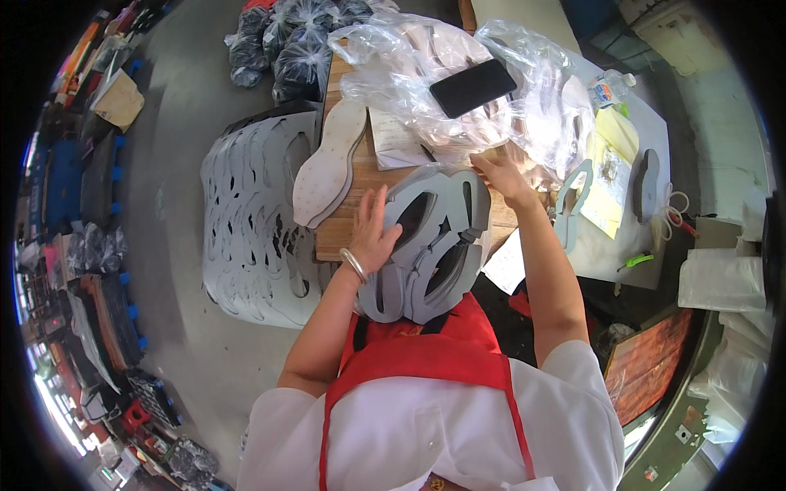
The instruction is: The person operates a hydraulic press to cut gray insole shapes from a sheet, removes the cut pieces, and places them into a plastic bag. The person also collects scrap pieces into a red bin and repeats the cutting cycle with new sheets.
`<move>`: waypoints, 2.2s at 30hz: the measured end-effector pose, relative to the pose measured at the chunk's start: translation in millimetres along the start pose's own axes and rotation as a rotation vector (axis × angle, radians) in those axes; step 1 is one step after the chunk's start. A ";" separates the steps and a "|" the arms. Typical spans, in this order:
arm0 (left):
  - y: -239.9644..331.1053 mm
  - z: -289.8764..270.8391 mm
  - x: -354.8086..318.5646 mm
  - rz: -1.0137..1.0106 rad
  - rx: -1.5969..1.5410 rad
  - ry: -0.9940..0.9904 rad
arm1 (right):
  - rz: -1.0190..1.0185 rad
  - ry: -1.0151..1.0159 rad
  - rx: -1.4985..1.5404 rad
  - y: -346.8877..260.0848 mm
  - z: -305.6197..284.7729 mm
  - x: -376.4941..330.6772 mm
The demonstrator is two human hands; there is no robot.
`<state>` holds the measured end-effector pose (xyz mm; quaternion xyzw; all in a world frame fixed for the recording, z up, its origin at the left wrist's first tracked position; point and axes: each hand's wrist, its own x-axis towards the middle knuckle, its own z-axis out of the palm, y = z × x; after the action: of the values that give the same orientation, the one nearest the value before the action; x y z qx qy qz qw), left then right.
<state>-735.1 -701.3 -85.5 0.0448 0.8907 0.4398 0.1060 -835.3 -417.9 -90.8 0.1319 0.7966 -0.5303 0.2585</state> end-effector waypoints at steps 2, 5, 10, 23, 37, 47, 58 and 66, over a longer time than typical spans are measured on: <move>15.9 4.2 -12.3 0.099 0.160 0.074 | 0.040 0.030 -0.104 -6.2 6.1 13.8; 41.3 14.8 -34.6 0.148 0.423 -0.016 | 0.045 -0.090 0.110 -9.2 18.6 26.9; 54.4 22.5 -43.3 0.095 0.589 -0.113 | -0.159 0.173 -0.163 -17.5 23.9 20.6; 51.4 25.2 -43.7 0.107 0.608 -0.126 | -1.107 0.444 -0.506 -117.7 32.7 -92.3; 12.1 -3.8 -51.6 0.222 -0.108 -0.049 | -0.746 0.463 -0.936 -109.6 26.2 -131.8; -82.1 42.2 -187.3 -0.633 -0.795 0.333 | -0.518 -0.048 0.289 -78.0 41.6 -140.0; -54.8 32.3 -212.0 -0.520 -0.619 0.335 | -0.236 -0.391 0.433 -111.3 26.6 -169.6; -24.8 26.2 -224.4 -0.699 -1.159 0.604 | -0.493 -0.267 0.278 -101.6 22.9 -182.5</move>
<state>-510.3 -735.0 -87.1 -0.4273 0.4683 0.7734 -0.0034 -726.5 -468.0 81.9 -0.1019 0.6836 -0.6934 0.2038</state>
